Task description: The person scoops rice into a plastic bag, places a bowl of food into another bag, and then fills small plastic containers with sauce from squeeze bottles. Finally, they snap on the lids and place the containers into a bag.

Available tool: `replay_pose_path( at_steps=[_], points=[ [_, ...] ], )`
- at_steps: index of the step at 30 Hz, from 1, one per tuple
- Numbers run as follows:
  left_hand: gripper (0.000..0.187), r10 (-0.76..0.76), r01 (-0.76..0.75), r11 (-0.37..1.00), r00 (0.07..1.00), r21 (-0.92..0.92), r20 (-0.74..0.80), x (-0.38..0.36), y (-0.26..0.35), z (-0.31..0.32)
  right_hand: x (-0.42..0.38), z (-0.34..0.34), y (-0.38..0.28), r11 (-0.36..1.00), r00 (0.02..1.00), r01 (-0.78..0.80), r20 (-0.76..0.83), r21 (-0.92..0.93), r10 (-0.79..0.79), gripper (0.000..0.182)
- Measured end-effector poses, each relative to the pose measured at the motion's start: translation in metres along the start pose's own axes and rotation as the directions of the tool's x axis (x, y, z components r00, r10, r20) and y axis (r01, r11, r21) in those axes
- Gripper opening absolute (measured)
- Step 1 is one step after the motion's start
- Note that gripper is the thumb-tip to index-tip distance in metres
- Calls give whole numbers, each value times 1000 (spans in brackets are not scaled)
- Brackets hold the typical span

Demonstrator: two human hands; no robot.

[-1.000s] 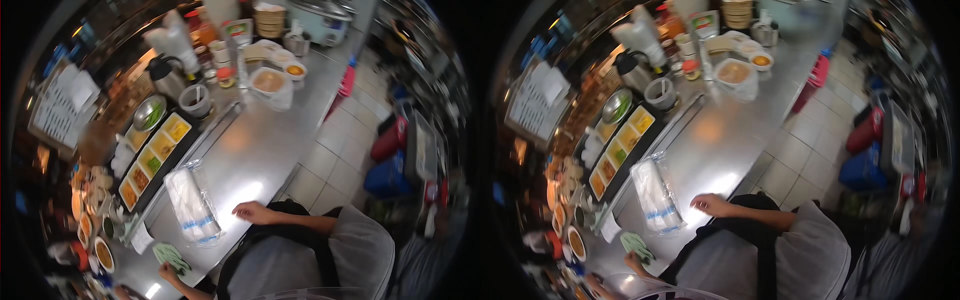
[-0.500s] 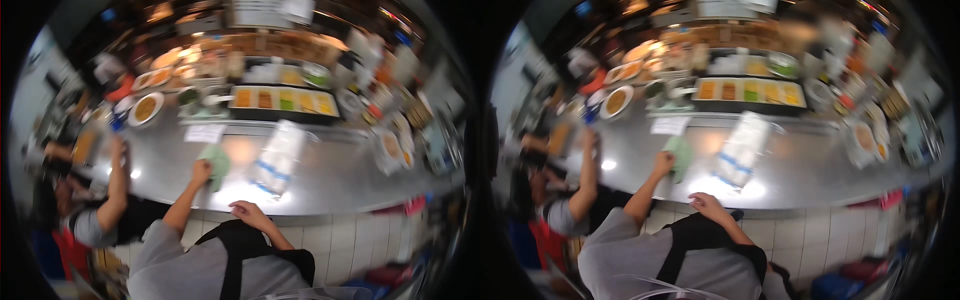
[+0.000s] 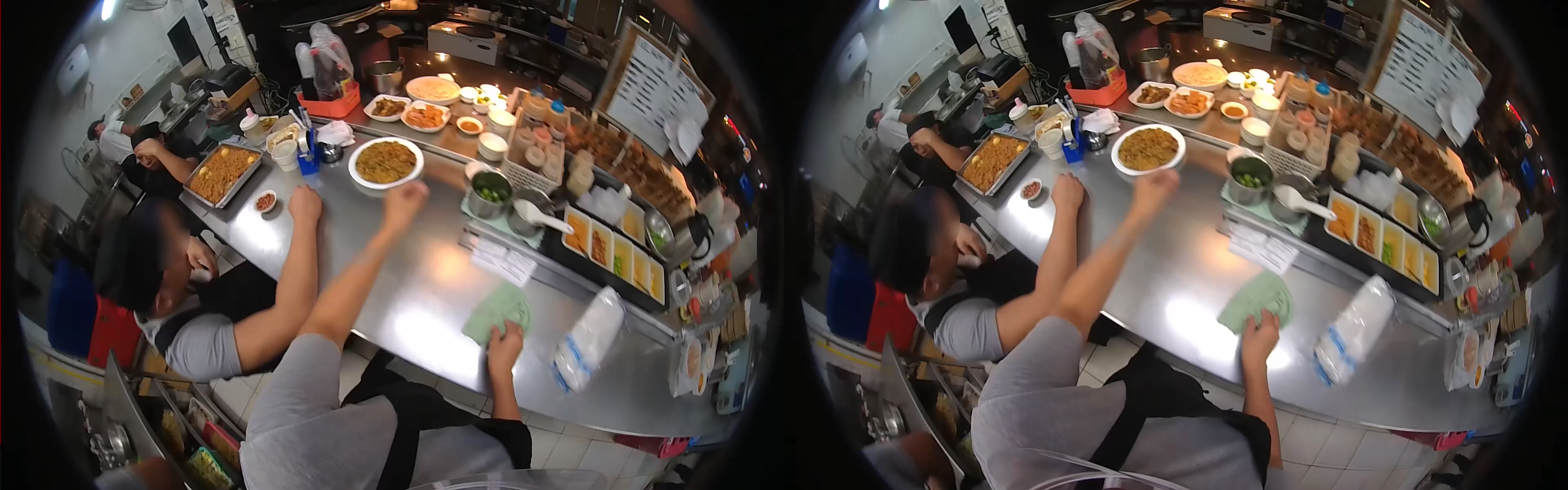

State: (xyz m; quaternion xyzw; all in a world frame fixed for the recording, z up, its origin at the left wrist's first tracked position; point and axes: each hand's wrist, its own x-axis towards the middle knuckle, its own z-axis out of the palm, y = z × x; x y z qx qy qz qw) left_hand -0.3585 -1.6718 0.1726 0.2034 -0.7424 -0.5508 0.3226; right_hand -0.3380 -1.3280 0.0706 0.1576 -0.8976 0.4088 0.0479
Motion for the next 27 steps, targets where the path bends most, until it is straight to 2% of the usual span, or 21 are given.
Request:
replay_pose_path(
  at_steps=[1,2,3,5,7,8,10,11,13,14,16,17,18,19,20,21,23,24,25,26,27],
  points=[
    [15,133,-162,971,977,-176,-164,48,-12,-39,4,9,-5,998,997,67,-46,-2,-67,17],
    [15,127,-112,992,932,64,-338,96,-18,-80,6,23,-11,999,995,44,-86,3,-44,10],
    [15,192,-139,979,876,150,-443,146,-38,-121,5,35,-23,1000,990,10,-142,16,-8,8],
    [20,362,-163,917,720,363,-592,213,-47,-180,-1,53,-39,986,979,-68,-199,-151,37,9],
    [22,451,15,740,731,673,-512,259,-49,-223,2,62,-41,967,978,-94,-205,-237,45,9],
    [22,447,15,740,736,672,-508,280,-53,-239,0,60,-45,965,977,-120,-198,-233,73,10],
    [23,506,85,526,769,846,-392,319,-63,-263,-3,62,-43,945,980,-138,-181,-298,86,12],
    [23,500,87,526,773,846,-390,334,-68,-272,-1,61,-41,924,983,-139,-166,-357,84,14],
    [22,498,125,243,835,962,-234,362,-66,-289,1,63,-39,916,978,-163,-182,-366,101,16],
    [22,500,122,239,835,963,-230,375,-66,-296,1,65,-39,909,972,-192,-202,-369,123,18],
    [22,444,135,95,881,986,-163,403,-70,-310,2,67,-42,915,969,-201,-208,-350,134,19],
    [22,447,127,92,881,988,-155,418,-73,-316,0,69,-34,918,967,-207,-215,-338,139,20],
    [21,470,145,137,861,980,-193,432,-77,-321,-2,72,-12,918,965,-212,-219,-336,143,20],
    [20,489,161,185,840,969,-233,444,-81,-326,-9,76,19,919,956,-273,-188,-285,226,29],
    [23,466,177,216,846,960,-261,457,-83,-329,-55,87,165,915,941,-330,-158,-232,299,38],
    [23,482,173,224,836,959,-264,472,-86,-332,-34,85,114,920,941,-324,-173,-222,290,38],
    [28,469,116,422,821,899,-326,495,-95,-336,10,77,-6,920,907,-392,-156,27,391,36],
    [31,457,94,551,797,829,-394,506,-95,-335,19,70,-40,897,890,-417,-133,147,436,37],
    [31,462,92,553,793,828,-397,518,-94,-335,22,68,-44,899,892,-411,-137,151,430,37],
    [31,344,31,839,744,543,-573,529,-93,-335,19,66,-42,910,901,-416,-135,3,412,37],
    [30,162,-57,983,712,173,-684,540,-92,-335,12,63,-38,898,908,-414,-131,-146,397,39]
  ],
)
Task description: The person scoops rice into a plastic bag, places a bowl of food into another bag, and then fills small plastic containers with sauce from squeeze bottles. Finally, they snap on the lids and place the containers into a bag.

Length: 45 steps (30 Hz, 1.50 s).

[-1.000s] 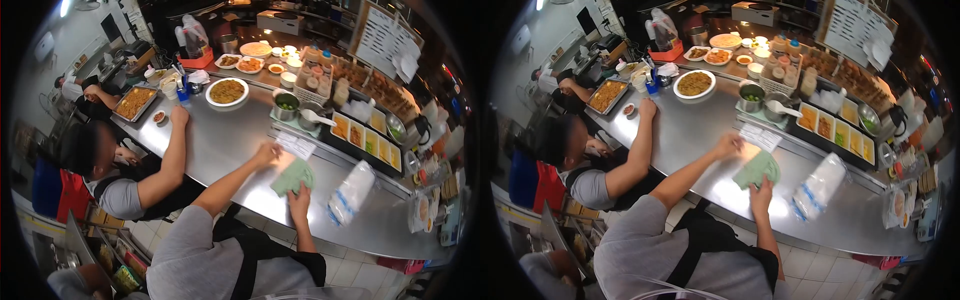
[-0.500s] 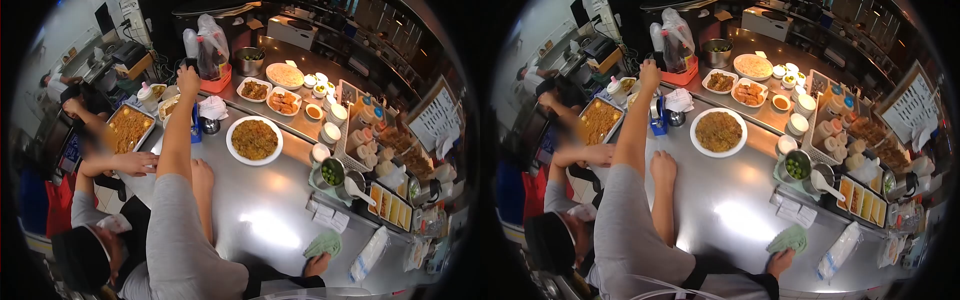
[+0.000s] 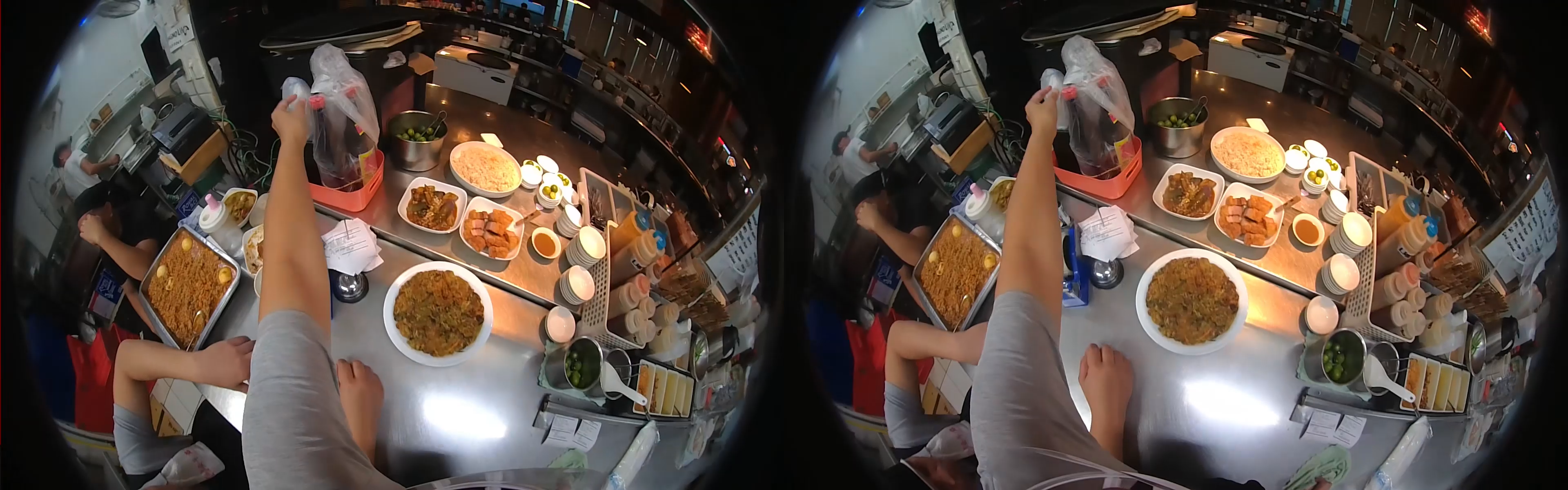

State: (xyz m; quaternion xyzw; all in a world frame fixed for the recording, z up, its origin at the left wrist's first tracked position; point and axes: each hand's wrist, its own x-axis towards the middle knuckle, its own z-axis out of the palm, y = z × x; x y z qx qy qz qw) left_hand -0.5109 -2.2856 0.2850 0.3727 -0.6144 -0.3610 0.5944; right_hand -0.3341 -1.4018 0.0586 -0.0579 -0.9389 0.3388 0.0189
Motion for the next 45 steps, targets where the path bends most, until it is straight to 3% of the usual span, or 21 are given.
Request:
replay_pose_path(
  at_steps=[1,3,6,8,12,14,18,19,20,22,26,28,29,30,32,33,34,37,42,44,45],
  points=[
    [27,64,-73,989,995,-128,-72,15,-13,10,-5,-1,8,989,1000,15,3,-149,-14,41],
    [25,28,-29,999,999,-34,-25,30,-25,16,-12,0,17,899,999,36,13,-437,-34,47],
    [19,9,-9,989,1000,150,0,30,-16,17,-17,-2,21,896,999,35,23,-444,-27,46],
    [23,97,-101,992,994,-73,-49,54,-25,24,-15,-2,23,898,999,48,29,-438,-39,46],
    [33,-45,104,885,989,-454,139,39,15,14,-20,-6,31,904,998,62,45,-423,-48,45],
    [35,157,-151,987,974,-49,165,51,-5,16,-18,-6,34,910,997,80,55,-406,-62,45],
    [33,110,-25,947,962,-322,248,59,5,16,-15,-6,39,924,995,100,52,-368,-87,44],
    [32,157,-191,980,925,63,346,63,4,15,-14,-7,40,926,994,104,50,-362,-92,44],
    [32,155,-362,833,879,419,450,66,2,14,-14,-8,41,928,994,110,51,-356,-98,44],
    [31,129,-105,991,913,-82,387,49,33,10,-10,-10,42,930,992,126,56,-344,-113,43],
    [30,162,-181,983,912,16,377,58,13,10,0,-9,45,937,987,157,63,-311,-145,42],
    [32,-40,95,976,962,-196,269,31,48,5,2,-6,46,942,986,167,69,-291,-153,42],
    [34,184,-208,978,912,25,367,63,15,8,3,-3,47,945,985,170,67,-281,-158,42],
    [34,181,-206,978,912,29,368,58,24,9,4,-4,47,945,984,177,70,-274,-164,42],
    [36,40,32,969,959,-246,281,43,51,7,9,-7,49,945,980,196,87,-262,-179,41],
    [33,120,-122,992,934,-15,336,48,49,3,10,-6,49,947,979,200,86,-252,-184,41],
    [33,122,-124,992,933,-17,337,51,46,6,11,-5,49,948,978,204,83,-243,-189,41],
    [21,430,-425,855,901,296,52,41,53,-5,14,-6,49,949,975,222,84,-222,-208,41],
    [16,489,-469,822,872,323,19,54,47,0,12,2,46,953,970,241,78,-181,-231,40],
    [15,493,-392,826,850,404,-183,75,37,9,15,5,43,952,966,257,84,-164,-246,39],
    [22,332,-277,872,941,404,-71,72,46,6,16,5,42,952,964,264,87,-157,-253,39]
  ],
)
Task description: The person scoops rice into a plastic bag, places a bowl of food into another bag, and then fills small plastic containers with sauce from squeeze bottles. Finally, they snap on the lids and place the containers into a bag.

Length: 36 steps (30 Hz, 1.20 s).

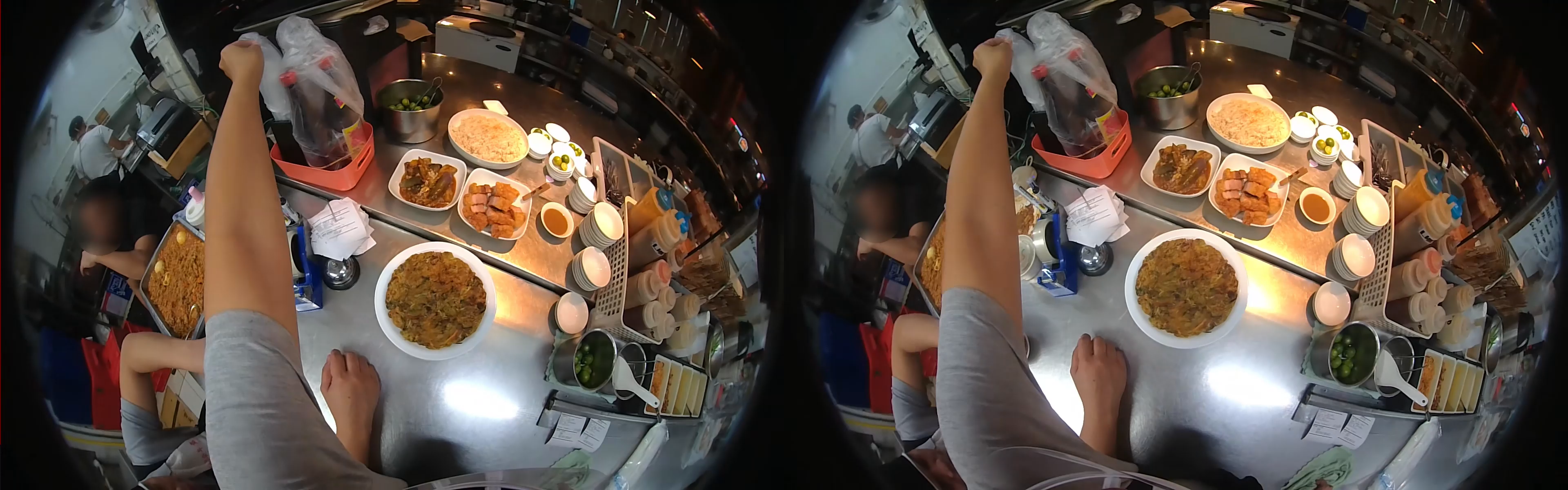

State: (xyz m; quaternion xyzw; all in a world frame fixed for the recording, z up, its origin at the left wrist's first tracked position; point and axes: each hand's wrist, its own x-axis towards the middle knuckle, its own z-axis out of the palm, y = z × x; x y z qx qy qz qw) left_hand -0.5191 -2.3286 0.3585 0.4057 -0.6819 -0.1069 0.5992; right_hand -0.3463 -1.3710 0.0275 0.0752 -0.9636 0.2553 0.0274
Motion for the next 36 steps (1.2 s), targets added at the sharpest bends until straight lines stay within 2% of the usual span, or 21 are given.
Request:
replay_pose_path(
  at_steps=[1,2,3,10,12,13,15,16,17,19,20,21,23,24,27,28,29,31,32,34,36],
  points=[
    [22,1,-1,1000,1000,4,1,3,-1,4,1,1,-1,1000,1000,6,1,8,-6,39],
    [23,-224,231,935,973,-269,56,5,6,6,2,2,-2,1000,1000,12,1,18,-12,39],
    [24,-411,437,746,896,-502,169,7,11,7,4,5,-3,999,1000,17,-1,30,-17,39],
    [30,-347,510,720,852,-471,392,-1,2,-5,15,16,-8,994,998,54,-35,94,-51,38],
    [30,-209,319,737,946,-595,249,8,-11,-1,19,17,-8,992,997,68,-41,106,-64,37],
    [30,-210,321,737,945,-594,249,1,1,-7,21,17,-9,991,997,75,-44,112,-70,37],
    [27,-231,263,421,957,-868,178,-11,32,-21,25,19,-11,988,996,86,-47,126,-81,37],
    [24,-213,278,554,958,-784,189,-12,38,-27,27,20,-13,986,995,93,-48,135,-87,37],
    [24,-212,276,557,959,-784,187,-12,36,-27,29,21,-14,984,994,101,-50,145,-95,37],
    [18,-143,108,596,989,-795,27,-5,27,-17,35,23,-18,979,992,119,-60,164,-110,36],
    [20,-215,91,589,976,-803,-47,1,30,-14,38,24,-20,977,991,126,-68,172,-116,36],
    [20,-215,92,584,976,-806,-44,1,43,-17,39,22,-22,976,990,130,-75,177,-119,36],
    [22,-158,-125,554,955,-823,-251,-1,77,-31,39,16,-23,973,988,138,-90,183,-123,36],
    [25,-83,-149,631,963,-762,-258,8,91,-39,37,12,-24,972,987,141,-100,188,-124,36],
    [22,-72,-198,465,963,-863,-260,1,159,-39,28,7,-28,966,981,142,-164,215,-108,35],
    [22,81,7,215,996,-977,25,-19,187,-59,22,6,-30,964,977,139,-190,226,-96,35],
    [24,34,25,175,999,-984,32,-52,225,-67,14,3,-30,963,973,132,-218,235,-81,35],
    [24,160,243,64,955,-968,250,-81,266,-82,-14,-11,-34,964,961,99,-276,248,-27,35],
    [24,188,272,35,943,-962,274,-100,283,-88,-17,-16,-44,959,945,82,-326,272,11,38],
    [24,202,581,-45,802,-813,562,-149,314,-99,-8,-23,-60,936,928,8,-351,353,124,41],
    [26,236,767,27,618,-641,750,-216,348,-121,24,-44,-107,920,903,155,-430,360,16,39]
  ],
)
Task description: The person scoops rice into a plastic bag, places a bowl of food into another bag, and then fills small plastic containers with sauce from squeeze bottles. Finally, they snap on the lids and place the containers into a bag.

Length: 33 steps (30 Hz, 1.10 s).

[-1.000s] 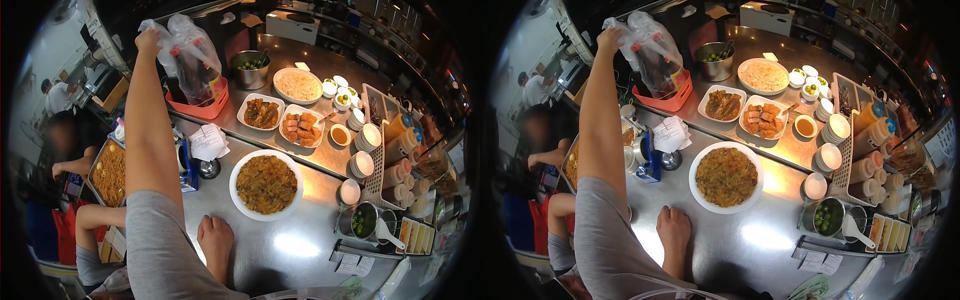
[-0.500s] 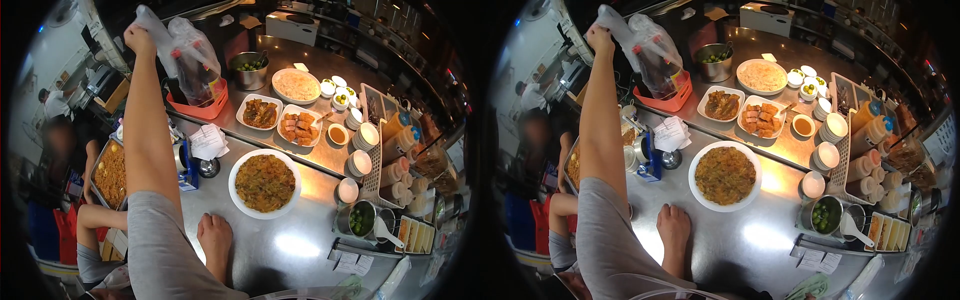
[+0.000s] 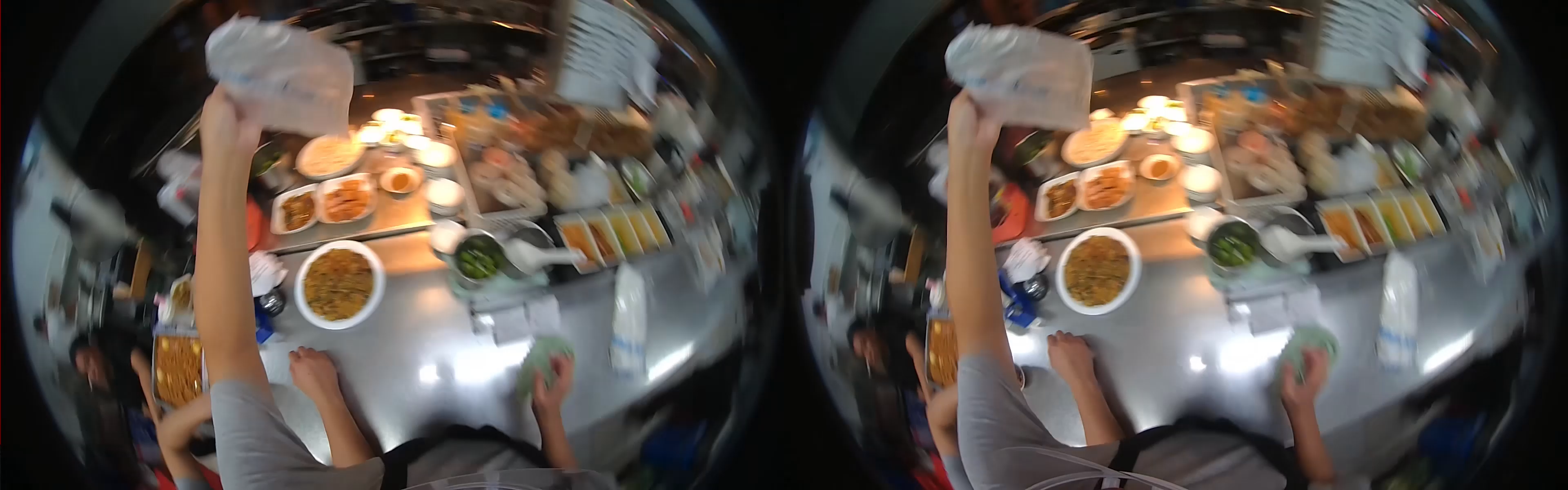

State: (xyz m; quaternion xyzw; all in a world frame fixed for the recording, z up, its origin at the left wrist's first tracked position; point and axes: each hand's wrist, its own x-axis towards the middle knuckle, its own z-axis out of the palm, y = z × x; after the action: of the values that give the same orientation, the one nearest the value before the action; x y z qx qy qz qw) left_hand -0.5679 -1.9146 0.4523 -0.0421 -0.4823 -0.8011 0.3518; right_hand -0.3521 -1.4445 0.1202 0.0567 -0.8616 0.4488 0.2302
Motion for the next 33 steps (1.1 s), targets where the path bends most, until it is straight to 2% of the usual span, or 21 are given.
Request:
replay_pose_path(
  at_steps=[1,2,3,5,6,7,8,9,10,11,12,14,18,19,21,22,27,29,30,32,33],
  points=[
    [26,-121,123,992,991,-39,47,-27,-22,21,17,1,-12,988,994,-44,105,149,29,40],
    [26,-240,247,966,966,-70,95,-54,-47,34,40,0,-39,959,965,-205,204,195,165,49],
    [27,-286,321,944,911,-74,297,-78,-76,34,51,10,-44,822,961,-262,212,505,176,59],
    [30,-458,531,847,733,-3,503,-142,-121,53,66,25,-32,512,928,-369,343,776,149,83],
    [32,-615,685,726,687,-62,388,-191,-129,85,78,12,-43,543,935,-352,320,763,155,93],
    [35,-701,725,689,672,-15,239,-228,-144,103,82,6,-39,529,897,-442,370,725,243,96],
    [35,-685,748,663,624,-32,376,-257,-164,89,81,4,-35,457,957,-276,198,845,212,79],
    [33,-740,775,627,625,-85,249,-287,-175,99,74,-21,-23,460,961,-252,162,852,225,79],
    [32,-779,784,605,619,-139,100,-313,-183,105,65,-48,-12,447,909,-397,277,802,310,62],
    [30,-815,820,542,566,-183,124,-327,-202,97,55,-67,-3,416,834,-539,395,732,386,47],
    [29,-849,854,468,506,-228,150,-341,-222,90,46,-81,8,407,835,-535,388,740,391,47],
    [28,-877,877,413,456,-245,154,-372,-250,93,35,-110,44,362,837,-414,193,835,512,27],
    [28,-906,909,331,382,-253,185,-434,-298,115,-6,-173,95,527,827,-445,107,724,551,21],
    [28,-925,908,331,366,-257,102,-448,-300,127,-13,-187,103,543,827,-429,72,722,557,21],
    [28,-939,910,327,344,-254,24,-467,-306,148,-21,-210,113,355,791,-463,198,812,579,18],
    [30,-936,918,310,340,-246,90,-475,-307,156,-25,-220,111,275,770,-463,228,843,596,15],
    [37,-911,961,196,252,-196,326,-509,-258,213,-46,-235,110,230,775,-416,210,880,596,11],
    [41,-820,974,205,225,-98,526,-514,-250,221,-60,-233,114,429,788,-479,160,766,595,9],
    [41,-816,976,198,214,-89,537,-516,-257,221,-67,-234,111,434,787,-471,144,768,599,9],
    [40,-768,868,466,302,170,565,-531,-279,220,-84,-242,105,377,779,-478,185,793,600,18],
    [40,-767,875,456,294,163,570,-538,-279,224,-88,-251,93,386,775,-482,178,787,606,18]
  ],
)
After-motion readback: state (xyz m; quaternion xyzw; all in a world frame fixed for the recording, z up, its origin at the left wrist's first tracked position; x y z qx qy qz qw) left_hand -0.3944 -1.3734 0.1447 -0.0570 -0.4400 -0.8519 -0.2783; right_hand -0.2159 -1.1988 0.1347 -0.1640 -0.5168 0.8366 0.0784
